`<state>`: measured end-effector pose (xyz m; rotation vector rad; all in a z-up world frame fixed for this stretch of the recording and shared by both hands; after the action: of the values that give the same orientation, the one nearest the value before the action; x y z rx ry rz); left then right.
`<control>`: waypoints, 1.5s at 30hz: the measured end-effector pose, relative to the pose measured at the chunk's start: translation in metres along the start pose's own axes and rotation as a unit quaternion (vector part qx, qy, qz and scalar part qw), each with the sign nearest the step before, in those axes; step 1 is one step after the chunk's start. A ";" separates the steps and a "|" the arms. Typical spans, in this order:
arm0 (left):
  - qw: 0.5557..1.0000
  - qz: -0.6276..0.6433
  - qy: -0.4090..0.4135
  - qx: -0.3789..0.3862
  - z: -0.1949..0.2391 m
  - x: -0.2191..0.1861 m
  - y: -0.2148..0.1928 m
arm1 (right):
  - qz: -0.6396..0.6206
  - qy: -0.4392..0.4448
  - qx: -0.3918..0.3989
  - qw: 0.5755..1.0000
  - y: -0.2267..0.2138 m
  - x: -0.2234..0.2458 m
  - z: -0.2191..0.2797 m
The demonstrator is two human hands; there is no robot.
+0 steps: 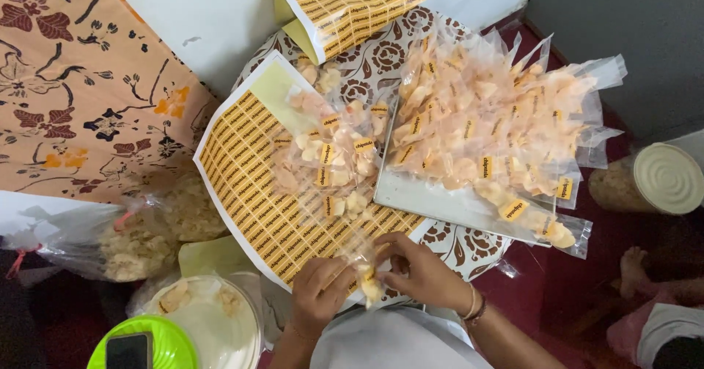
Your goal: The person arranges small, individually wrapped snack packets on a metal tray. They pick up the packets from a pile on a patterned tablecloth and place them neatly into rows on the tray, occasionally adjusting their positions to ensure they are aligned.
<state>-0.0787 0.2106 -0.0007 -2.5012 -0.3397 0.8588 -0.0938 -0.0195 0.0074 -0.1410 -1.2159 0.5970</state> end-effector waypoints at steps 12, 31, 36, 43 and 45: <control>0.978 -0.135 -0.145 0.065 -0.036 0.054 0.027 | -0.217 -0.038 -0.341 0.914 -0.087 -0.122 0.063; 0.939 -0.222 -0.254 0.068 -0.020 0.077 0.026 | -0.198 -0.015 -0.458 0.866 -0.083 -0.128 0.077; 0.909 -0.284 -0.297 0.069 -0.014 0.084 0.031 | -0.084 -0.054 -0.430 0.897 -0.073 -0.085 0.047; 0.925 -0.226 -0.301 0.044 -0.015 0.081 0.026 | 0.066 -0.076 -0.434 0.895 -0.066 -0.022 0.002; 0.940 -0.136 -0.312 0.014 -0.008 0.084 0.025 | 0.113 -0.123 -0.441 0.882 -0.062 -0.008 -0.008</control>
<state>-0.0065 0.2179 -0.0503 -2.0255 -0.8489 1.5033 -0.0659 -0.0737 0.0233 -1.0146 -1.6661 0.2155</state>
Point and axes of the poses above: each hand's wrist, its own z-axis away from the middle knuckle, its own y-axis out of the palm, x = y × z, the point moved 4 cm from there along -z, towards the middle knuckle, and after that the axes turned 8 degrees about z, right-handed, at the moved point
